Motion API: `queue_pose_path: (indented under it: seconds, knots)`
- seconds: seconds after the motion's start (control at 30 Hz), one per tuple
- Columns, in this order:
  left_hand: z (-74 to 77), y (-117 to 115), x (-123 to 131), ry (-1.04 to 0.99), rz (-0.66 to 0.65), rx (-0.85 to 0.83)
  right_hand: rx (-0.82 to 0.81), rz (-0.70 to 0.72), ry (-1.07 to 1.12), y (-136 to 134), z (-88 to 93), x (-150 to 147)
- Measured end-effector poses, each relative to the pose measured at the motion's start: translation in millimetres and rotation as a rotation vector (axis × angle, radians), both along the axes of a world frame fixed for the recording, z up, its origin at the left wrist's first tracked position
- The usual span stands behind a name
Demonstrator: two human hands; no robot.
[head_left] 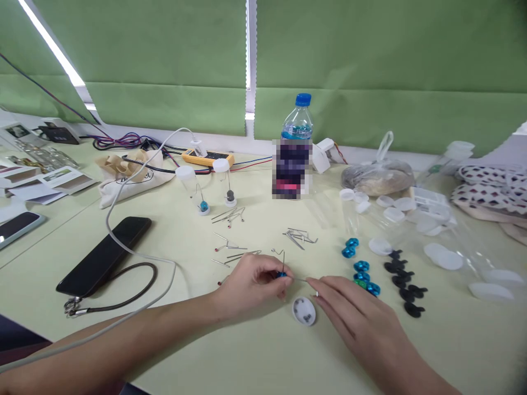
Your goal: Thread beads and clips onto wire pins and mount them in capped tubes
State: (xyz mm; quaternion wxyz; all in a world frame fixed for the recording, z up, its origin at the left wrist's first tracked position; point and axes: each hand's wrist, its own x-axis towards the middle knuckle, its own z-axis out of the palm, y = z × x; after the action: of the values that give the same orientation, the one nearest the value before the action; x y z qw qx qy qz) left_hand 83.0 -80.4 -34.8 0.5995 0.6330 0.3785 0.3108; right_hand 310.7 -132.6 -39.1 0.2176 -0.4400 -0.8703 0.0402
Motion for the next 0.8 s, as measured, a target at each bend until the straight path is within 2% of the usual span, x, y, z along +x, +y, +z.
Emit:
queue_pose_path:
  seconds: [0.1, 0.3, 0.4, 0.53, 0.73, 0.8]
  knots:
    - [-1.2, -0.5, 0.4, 0.003, -0.007, -0.01, -0.001, 0.037, -0.069, -1.2, 0.5, 3.6]
    - [4.7, -3.4, 1.8, 0.055, -0.041, 0.113, -0.057, 0.03, 0.023, 0.0, 8.7, -2.8]
    - [5.2, -3.0, 1.6, 0.034, -0.059, 0.082, -0.038, 0.021, 0.023, 0.8, 9.9, -4.9]
    - [0.9, -1.3, 0.6, -0.062, -0.049, -0.074, 0.154, 0.029, -0.119, -0.8, 9.2, -1.9]
    - [2.5, -1.9, 2.3, -0.087, -0.052, -0.135, 0.479, 0.147, -0.196, -4.0, 11.6, 1.5]
    - [4.5, -2.8, 2.9, -0.083, -0.046, -0.147, 0.521, 0.175, -0.207, -4.8, 11.2, 1.5]
